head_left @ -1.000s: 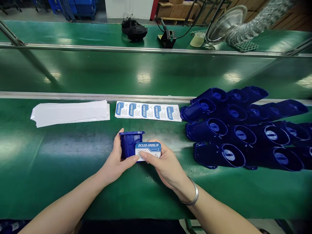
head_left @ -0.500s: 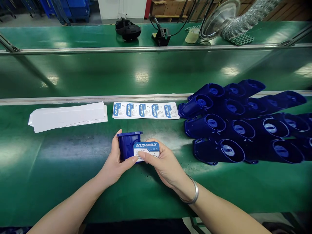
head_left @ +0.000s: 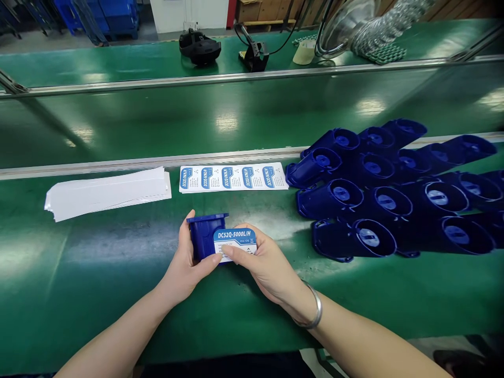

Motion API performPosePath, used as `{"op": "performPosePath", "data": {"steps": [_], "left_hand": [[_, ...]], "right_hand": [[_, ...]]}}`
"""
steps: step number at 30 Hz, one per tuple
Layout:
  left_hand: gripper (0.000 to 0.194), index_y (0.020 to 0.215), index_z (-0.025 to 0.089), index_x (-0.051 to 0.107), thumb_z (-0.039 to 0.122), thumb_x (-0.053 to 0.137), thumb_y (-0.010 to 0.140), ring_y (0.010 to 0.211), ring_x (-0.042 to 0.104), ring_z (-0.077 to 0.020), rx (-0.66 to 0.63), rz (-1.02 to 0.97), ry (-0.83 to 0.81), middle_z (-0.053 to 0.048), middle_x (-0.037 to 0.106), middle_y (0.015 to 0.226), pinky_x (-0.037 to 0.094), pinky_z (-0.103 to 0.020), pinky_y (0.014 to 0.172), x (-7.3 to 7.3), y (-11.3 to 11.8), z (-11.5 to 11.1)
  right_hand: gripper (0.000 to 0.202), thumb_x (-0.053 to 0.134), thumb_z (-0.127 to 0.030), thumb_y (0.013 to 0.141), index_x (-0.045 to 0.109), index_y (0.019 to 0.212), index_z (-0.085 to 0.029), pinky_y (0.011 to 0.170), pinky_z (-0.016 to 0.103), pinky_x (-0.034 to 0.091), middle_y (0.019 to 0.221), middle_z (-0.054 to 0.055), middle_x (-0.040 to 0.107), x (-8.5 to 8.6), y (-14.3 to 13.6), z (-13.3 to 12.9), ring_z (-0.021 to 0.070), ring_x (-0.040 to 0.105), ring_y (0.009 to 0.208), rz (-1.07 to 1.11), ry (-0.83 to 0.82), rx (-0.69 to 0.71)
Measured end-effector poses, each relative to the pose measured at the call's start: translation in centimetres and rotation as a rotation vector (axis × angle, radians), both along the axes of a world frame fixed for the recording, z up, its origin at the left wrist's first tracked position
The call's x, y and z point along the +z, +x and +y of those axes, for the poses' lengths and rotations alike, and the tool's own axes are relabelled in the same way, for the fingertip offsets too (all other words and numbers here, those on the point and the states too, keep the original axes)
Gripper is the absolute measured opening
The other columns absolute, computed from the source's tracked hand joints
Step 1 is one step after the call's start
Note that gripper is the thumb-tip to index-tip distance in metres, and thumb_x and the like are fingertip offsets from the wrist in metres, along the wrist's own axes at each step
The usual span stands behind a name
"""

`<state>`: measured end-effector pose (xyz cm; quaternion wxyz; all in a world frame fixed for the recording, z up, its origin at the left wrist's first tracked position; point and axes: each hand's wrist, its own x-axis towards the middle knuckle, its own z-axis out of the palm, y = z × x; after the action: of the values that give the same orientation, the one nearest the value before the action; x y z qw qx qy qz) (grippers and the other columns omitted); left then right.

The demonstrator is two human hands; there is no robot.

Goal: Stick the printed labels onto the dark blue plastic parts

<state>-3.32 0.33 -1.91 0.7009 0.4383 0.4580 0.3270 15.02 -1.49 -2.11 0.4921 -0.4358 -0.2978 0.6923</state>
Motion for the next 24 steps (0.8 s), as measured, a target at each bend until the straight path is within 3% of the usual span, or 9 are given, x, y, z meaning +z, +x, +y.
{"op": "performPosePath", "data": {"steps": [15,20,24], "left_hand": [[0.091,0.156,0.04,0.018,0.036,0.076,0.086,0.139,0.047,-0.0314,0.044,-0.025,0.004,-0.006,0.043,0.155,0.042,-0.048,0.115,-0.1,0.0,-0.2],[0.058,0.141,0.035,0.039,0.041,0.068,0.091,0.124,0.057,-0.0272,0.21,-0.039,-0.01,-0.005,0.055,0.138,0.049,-0.043,0.105,0.1,0.8,-0.1],[0.061,0.138,0.035,0.041,0.041,0.073,0.087,0.119,0.061,-0.0274,0.289,-0.038,-0.056,-0.004,0.058,0.131,0.051,-0.044,0.101,0.6,1.4,-0.2]], "right_hand": [[0.033,0.087,-0.038,0.082,0.064,0.096,-0.019,0.075,0.027,0.045,0.087,0.0,0.065,0.1,0.0,-0.1,0.0161,0.056,0.079,-0.018,0.001,0.019],[0.03,0.082,-0.04,0.084,0.061,0.092,-0.02,0.066,0.026,0.042,0.081,-0.001,0.061,0.5,-0.5,-0.5,0.0158,0.053,0.072,-0.18,0.082,0.06],[0.028,0.079,-0.042,0.087,0.063,0.096,-0.021,0.066,0.027,0.042,0.083,0.0,0.063,0.5,-0.6,-0.5,0.0175,0.055,0.074,-0.207,0.112,0.068]]}}
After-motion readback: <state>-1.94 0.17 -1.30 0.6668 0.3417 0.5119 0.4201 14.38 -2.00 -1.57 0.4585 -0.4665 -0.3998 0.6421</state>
